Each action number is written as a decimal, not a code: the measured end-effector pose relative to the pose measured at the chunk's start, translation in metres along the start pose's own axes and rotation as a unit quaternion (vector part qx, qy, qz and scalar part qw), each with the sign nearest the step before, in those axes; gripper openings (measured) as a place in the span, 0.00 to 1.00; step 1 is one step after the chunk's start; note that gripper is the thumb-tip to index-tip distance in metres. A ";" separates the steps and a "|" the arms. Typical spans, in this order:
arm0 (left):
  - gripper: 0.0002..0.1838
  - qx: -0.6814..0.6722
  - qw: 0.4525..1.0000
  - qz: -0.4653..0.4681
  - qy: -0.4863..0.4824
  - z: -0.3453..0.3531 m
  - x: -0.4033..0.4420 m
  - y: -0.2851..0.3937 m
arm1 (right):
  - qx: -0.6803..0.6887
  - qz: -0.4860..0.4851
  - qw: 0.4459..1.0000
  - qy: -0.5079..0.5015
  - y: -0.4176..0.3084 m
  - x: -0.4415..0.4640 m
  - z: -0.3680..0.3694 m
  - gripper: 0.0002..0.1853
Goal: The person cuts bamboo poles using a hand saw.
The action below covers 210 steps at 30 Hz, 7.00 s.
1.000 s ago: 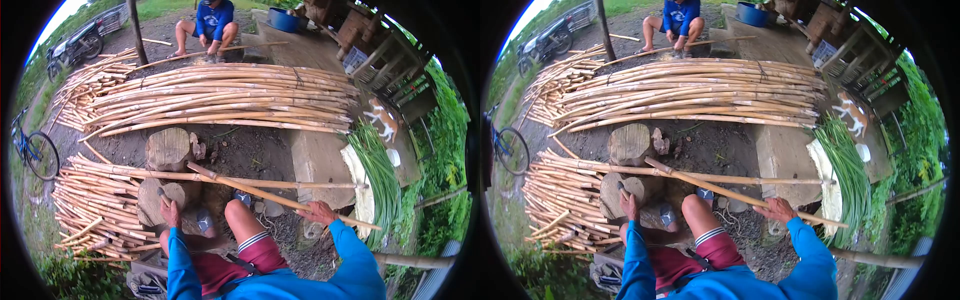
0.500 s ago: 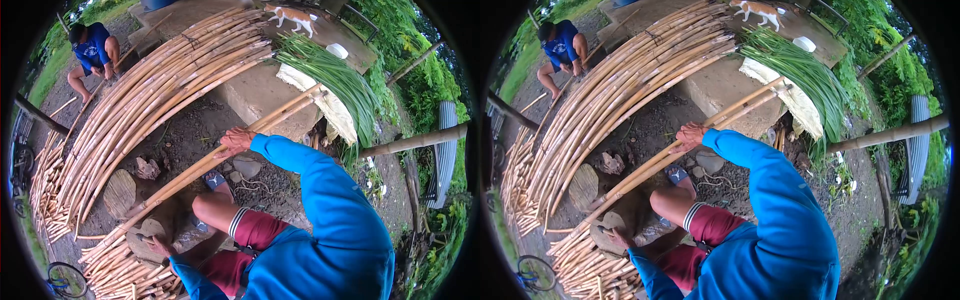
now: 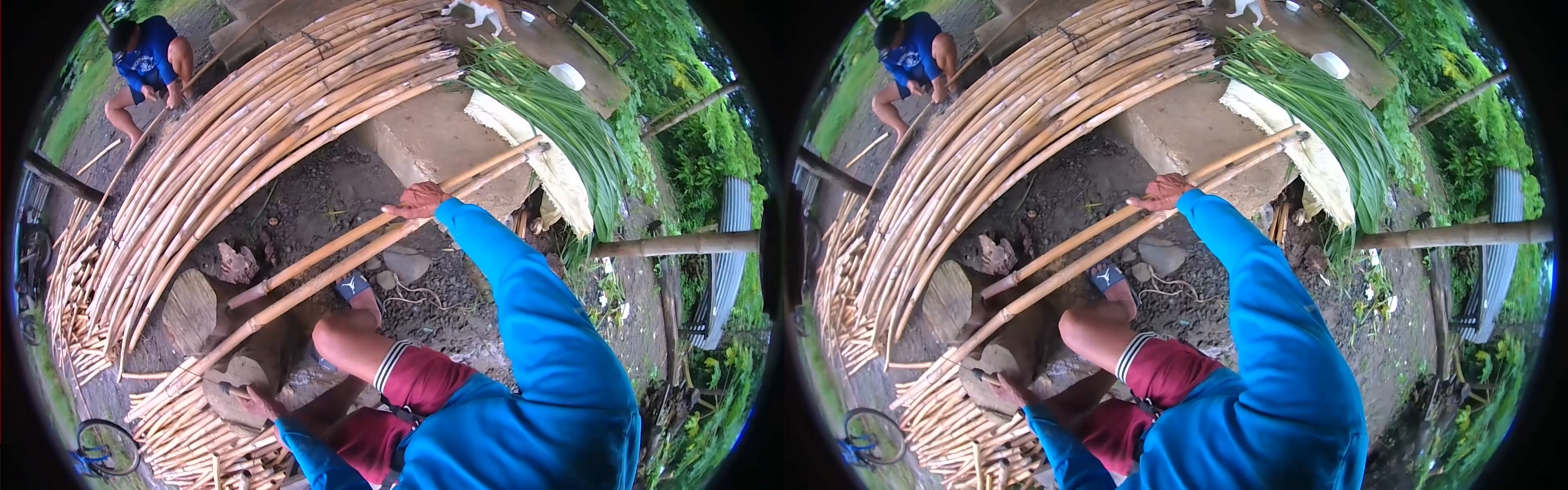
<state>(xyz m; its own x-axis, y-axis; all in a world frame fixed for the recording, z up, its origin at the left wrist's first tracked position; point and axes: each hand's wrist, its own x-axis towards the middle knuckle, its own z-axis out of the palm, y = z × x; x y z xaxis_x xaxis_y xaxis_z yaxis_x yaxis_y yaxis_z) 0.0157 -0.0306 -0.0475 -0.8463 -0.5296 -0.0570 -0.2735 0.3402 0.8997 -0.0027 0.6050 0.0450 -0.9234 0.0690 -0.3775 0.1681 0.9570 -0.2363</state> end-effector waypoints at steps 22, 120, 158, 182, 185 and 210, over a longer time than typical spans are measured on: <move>0.17 0.108 0.989 0.060 0.084 0.009 -0.026 0.048 | -0.014 -0.002 0.994 0.104 0.011 0.020 0.083 0.34; 0.12 -0.423 0.880 -0.197 0.092 -0.108 -0.167 0.061 | 0.252 -0.341 0.904 0.045 -0.669 0.083 0.126 0.17; 0.13 -0.390 0.887 -0.233 0.086 -0.121 -0.141 0.062 | 0.277 -0.374 0.885 -0.020 -0.797 0.174 0.192 0.19; 0.15 -0.397 0.877 -0.269 -0.006 -0.137 -0.144 0.043 | 0.122 -0.250 0.952 0.127 -0.270 -0.017 0.074 0.17; 0.15 -0.407 0.867 -0.288 -0.011 -0.145 -0.149 0.035 | 0.067 -0.198 0.975 0.081 -0.217 -0.043 0.050 0.15; 0.17 -0.211 0.944 -0.243 0.076 -0.096 -0.155 0.063 | 0.034 -0.031 0.973 0.227 0.198 -0.073 0.087 0.27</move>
<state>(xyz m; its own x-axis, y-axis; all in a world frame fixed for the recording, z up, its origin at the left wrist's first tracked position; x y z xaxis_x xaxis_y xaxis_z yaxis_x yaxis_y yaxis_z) 0.1736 -0.0011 0.0594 -0.5835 -0.6599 -0.4734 -0.3794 -0.2939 0.8773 0.1286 0.7653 -0.0525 -0.9871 0.1439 0.0702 0.1156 0.9437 -0.3099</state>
